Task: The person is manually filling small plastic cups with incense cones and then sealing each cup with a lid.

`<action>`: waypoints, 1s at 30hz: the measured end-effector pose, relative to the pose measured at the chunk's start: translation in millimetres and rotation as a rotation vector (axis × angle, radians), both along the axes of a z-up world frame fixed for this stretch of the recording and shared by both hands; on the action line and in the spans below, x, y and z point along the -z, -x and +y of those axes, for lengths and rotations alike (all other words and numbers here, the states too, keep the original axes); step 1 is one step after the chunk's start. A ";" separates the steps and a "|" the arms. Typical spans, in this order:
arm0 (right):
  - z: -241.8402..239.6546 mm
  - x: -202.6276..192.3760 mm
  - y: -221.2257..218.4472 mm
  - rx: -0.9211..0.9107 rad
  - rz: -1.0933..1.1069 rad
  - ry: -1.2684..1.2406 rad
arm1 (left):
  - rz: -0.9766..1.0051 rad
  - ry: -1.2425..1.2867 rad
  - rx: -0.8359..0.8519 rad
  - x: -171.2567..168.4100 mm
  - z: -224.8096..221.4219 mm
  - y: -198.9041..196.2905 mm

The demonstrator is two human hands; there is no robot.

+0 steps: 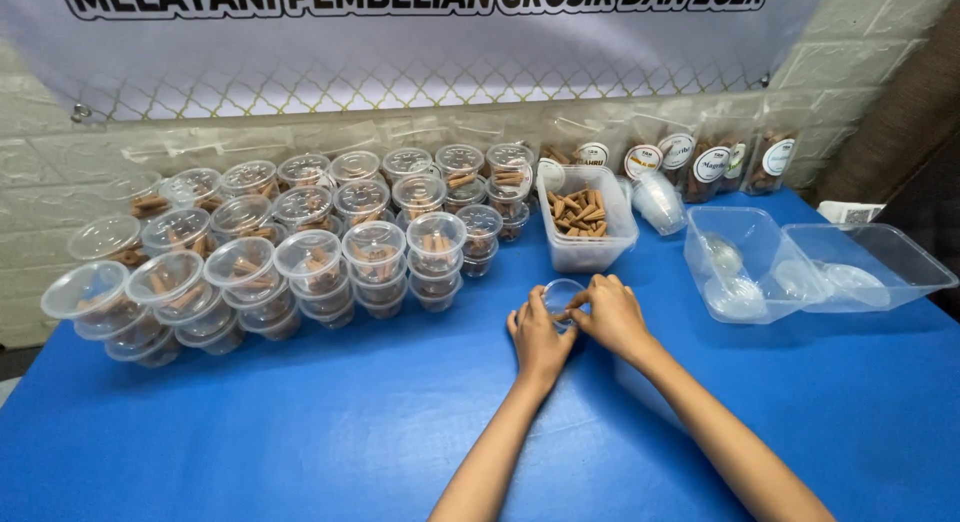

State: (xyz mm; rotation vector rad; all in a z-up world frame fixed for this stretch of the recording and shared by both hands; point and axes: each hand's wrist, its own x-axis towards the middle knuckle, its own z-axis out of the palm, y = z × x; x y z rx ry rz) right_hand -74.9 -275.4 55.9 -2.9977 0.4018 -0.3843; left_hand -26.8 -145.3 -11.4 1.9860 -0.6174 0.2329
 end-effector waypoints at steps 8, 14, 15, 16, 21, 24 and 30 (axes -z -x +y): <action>7.0 -31.8 -2.6 -0.107 -0.231 -0.175 | 0.042 -0.003 0.052 -11.8 6.0 2.4; -32.2 -60.1 -74.4 -0.162 -0.624 -0.274 | 0.060 0.000 0.079 -25.6 13.6 7.8; -35.6 -68.1 -86.0 -0.128 -0.646 -0.204 | 0.057 0.003 0.081 -23.2 11.4 6.8; -35.3 -66.4 -96.9 -0.131 -0.649 -0.203 | 0.053 0.005 0.078 -21.8 10.5 6.0; -10.3 -83.3 -109.4 0.177 0.109 -0.293 | 0.087 0.021 0.076 -19.6 8.5 5.7; -19.1 -75.1 -111.5 0.176 0.110 -0.287 | 0.089 0.023 0.081 -19.7 9.8 4.8; -10.1 -84.7 -99.7 0.097 0.109 -0.281 | 0.075 0.022 0.085 -21.3 11.3 5.7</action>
